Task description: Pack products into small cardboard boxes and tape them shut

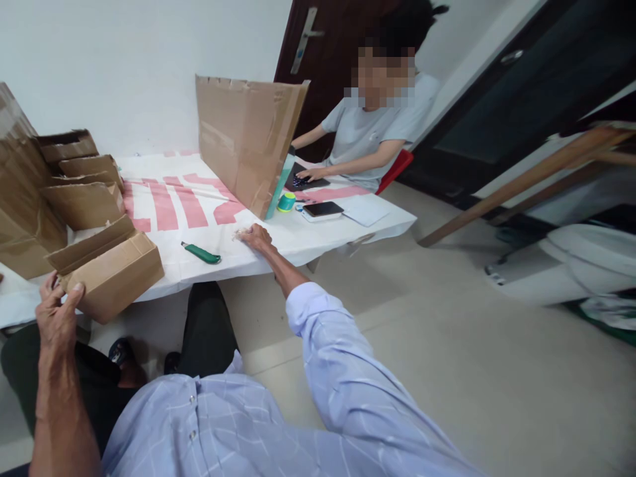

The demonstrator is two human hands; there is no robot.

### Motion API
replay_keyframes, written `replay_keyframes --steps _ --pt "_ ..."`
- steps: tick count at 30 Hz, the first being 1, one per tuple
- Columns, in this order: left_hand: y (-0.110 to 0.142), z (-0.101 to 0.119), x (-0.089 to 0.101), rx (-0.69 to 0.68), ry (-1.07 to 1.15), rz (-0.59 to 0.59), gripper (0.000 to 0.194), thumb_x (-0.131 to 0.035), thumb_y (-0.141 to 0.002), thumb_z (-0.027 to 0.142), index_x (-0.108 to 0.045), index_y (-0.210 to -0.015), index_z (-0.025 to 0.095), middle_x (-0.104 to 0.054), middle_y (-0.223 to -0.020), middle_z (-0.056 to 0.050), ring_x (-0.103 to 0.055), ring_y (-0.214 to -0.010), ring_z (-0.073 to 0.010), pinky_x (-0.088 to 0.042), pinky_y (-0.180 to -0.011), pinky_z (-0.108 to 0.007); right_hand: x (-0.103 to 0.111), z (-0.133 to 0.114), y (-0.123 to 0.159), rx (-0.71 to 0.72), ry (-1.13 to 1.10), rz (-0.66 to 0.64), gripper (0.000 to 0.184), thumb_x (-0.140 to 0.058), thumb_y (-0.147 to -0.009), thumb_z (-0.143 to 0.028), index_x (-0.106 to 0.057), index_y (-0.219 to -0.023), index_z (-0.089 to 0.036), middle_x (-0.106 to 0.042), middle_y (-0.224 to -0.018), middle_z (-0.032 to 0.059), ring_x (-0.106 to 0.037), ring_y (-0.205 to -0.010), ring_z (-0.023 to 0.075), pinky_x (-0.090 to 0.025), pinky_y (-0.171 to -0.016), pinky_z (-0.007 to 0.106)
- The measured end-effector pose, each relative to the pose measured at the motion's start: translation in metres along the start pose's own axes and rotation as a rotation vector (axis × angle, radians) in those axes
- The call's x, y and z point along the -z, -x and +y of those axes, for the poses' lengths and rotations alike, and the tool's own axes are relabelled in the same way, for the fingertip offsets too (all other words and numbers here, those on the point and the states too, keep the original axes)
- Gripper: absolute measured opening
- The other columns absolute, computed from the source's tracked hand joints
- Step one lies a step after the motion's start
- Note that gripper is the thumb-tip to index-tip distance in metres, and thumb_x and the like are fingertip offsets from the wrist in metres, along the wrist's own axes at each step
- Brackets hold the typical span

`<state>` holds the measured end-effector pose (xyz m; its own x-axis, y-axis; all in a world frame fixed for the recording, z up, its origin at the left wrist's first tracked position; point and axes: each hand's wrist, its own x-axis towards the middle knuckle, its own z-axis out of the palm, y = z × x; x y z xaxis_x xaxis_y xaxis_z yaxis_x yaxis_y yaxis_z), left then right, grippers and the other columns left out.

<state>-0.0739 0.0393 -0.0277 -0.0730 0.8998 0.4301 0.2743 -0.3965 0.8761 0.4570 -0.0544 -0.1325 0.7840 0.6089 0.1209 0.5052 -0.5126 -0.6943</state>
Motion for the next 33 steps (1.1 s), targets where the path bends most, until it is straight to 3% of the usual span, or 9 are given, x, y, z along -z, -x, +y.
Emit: replay_keyframes --steps 8,14,18,22,27,30,33 --pt "0.0 -0.001 0.001 0.005 -0.014 -0.014 0.045 -0.081 -0.066 0.051 -0.079 -0.093 0.015 -0.058 -0.157 -0.014 -0.05 -0.15 -0.0362 -0.038 -0.13 -0.046 0.002 -0.01 0.001 0.063 -0.032 0.025 0.036 -0.079 -0.078 -0.04 -0.046 -0.079 -0.026 -0.069 -0.103 0.0046 -0.059 -0.102 0.0215 -0.045 -0.093 0.031" --pt "0.001 -0.004 0.0 -0.008 -0.02 0.002 0.049 -0.082 -0.065 0.056 -0.077 -0.095 0.018 -0.06 -0.156 -0.012 -0.05 -0.151 -0.0355 -0.037 -0.13 -0.046 0.003 -0.01 0.002 0.075 -0.101 -0.002 0.032 -0.08 -0.074 -0.039 -0.05 -0.076 -0.027 -0.069 -0.083 0.0008 -0.058 -0.087 0.0209 -0.044 -0.08 0.029" --pt "-0.003 -0.008 0.001 -0.041 -0.053 0.0 0.049 -0.081 -0.065 0.062 -0.067 -0.084 0.019 -0.063 -0.15 -0.014 -0.055 -0.146 -0.0375 -0.035 -0.13 -0.049 0.006 -0.012 0.002 0.074 -0.186 0.02 0.037 -0.08 -0.071 -0.042 -0.047 -0.071 -0.027 -0.062 -0.074 -0.0033 -0.054 -0.077 0.0175 -0.043 -0.073 0.028" --pt "0.001 -0.005 0.004 -0.124 -0.171 0.011 0.064 -0.083 -0.064 0.06 -0.063 -0.11 0.02 -0.052 -0.158 -0.018 -0.054 -0.146 -0.0387 -0.052 -0.112 -0.054 0.006 -0.024 0.012 0.123 -0.295 0.023 0.043 -0.08 -0.07 -0.054 -0.047 -0.072 -0.027 -0.06 -0.075 -0.0034 -0.054 -0.075 0.0159 -0.047 -0.072 0.028" --pt "0.014 0.005 0.004 -0.297 -0.294 0.006 0.058 -0.082 -0.076 0.047 -0.061 -0.124 0.021 -0.05 -0.156 -0.019 -0.045 -0.152 -0.041 -0.054 -0.108 -0.053 -0.001 -0.056 0.063 0.271 -0.594 -0.111 0.054 -0.083 -0.064 -0.068 -0.054 -0.077 -0.025 -0.055 -0.07 -0.0043 -0.052 -0.071 0.0157 -0.048 -0.068 0.03" --pt "0.019 0.013 0.005 -0.271 -0.315 0.006 0.062 -0.084 -0.075 0.041 -0.061 -0.128 0.02 -0.052 -0.154 -0.02 -0.044 -0.153 -0.0405 -0.05 -0.115 -0.053 -0.004 -0.079 0.108 0.341 -0.708 -0.209 0.052 -0.087 -0.066 -0.065 -0.057 -0.079 -0.025 -0.057 -0.073 -0.0034 -0.055 -0.071 0.0159 -0.05 -0.069 0.032" --pt "0.032 0.031 0.009 -0.325 -0.332 0.111 0.063 -0.085 -0.075 0.037 -0.062 -0.129 0.016 -0.055 -0.149 -0.021 -0.047 -0.149 -0.0391 -0.046 -0.118 -0.054 -0.005 -0.102 0.154 0.39 -0.785 -0.305 0.049 -0.091 -0.068 -0.059 -0.059 -0.079 -0.024 -0.064 -0.081 -0.0009 -0.06 -0.075 0.0169 -0.054 -0.075 0.034"
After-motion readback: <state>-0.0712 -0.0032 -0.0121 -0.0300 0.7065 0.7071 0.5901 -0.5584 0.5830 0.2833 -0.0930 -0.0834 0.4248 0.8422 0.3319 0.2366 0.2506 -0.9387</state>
